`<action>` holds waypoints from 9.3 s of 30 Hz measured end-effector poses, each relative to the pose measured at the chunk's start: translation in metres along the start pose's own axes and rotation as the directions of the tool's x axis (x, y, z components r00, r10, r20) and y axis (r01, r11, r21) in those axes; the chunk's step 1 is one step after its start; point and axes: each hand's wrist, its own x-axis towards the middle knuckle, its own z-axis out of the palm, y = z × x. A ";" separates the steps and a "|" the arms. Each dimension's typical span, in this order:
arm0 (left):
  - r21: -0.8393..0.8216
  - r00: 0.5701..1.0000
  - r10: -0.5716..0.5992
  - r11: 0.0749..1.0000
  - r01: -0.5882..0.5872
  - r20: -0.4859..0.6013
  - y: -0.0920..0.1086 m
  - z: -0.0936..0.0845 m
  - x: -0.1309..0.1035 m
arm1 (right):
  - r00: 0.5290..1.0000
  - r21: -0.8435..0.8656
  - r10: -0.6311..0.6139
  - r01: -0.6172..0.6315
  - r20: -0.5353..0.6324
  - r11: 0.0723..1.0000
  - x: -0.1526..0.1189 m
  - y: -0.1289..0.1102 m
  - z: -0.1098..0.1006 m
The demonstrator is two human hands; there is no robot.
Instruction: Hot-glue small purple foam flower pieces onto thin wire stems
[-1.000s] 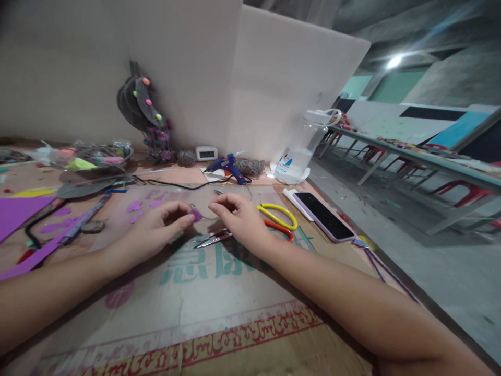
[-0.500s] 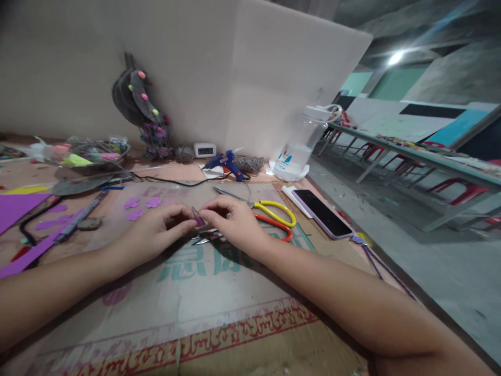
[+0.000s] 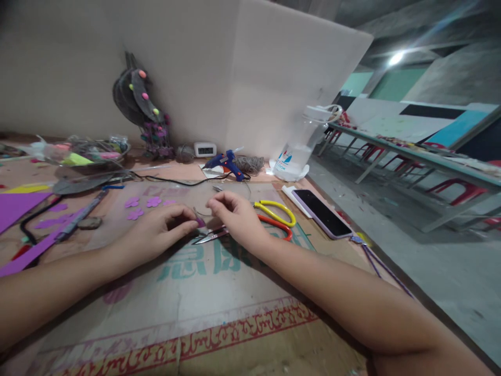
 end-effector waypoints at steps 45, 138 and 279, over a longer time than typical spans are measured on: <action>-0.098 0.998 -0.050 0.994 0.047 -0.028 0.001 0.000 0.001 | 0.996 -0.109 -0.084 0.086 0.030 0.990 -0.003 0.002 0.002; -0.147 0.985 -0.171 0.976 0.163 -0.037 -0.013 0.008 0.005 | 0.975 -0.233 -0.162 0.124 -0.152 0.964 -0.005 -0.002 0.002; -0.223 0.990 -0.139 0.965 0.135 -0.002 -0.001 -0.002 0.002 | 0.813 -0.764 -0.515 0.507 0.271 0.399 -0.002 0.010 -0.022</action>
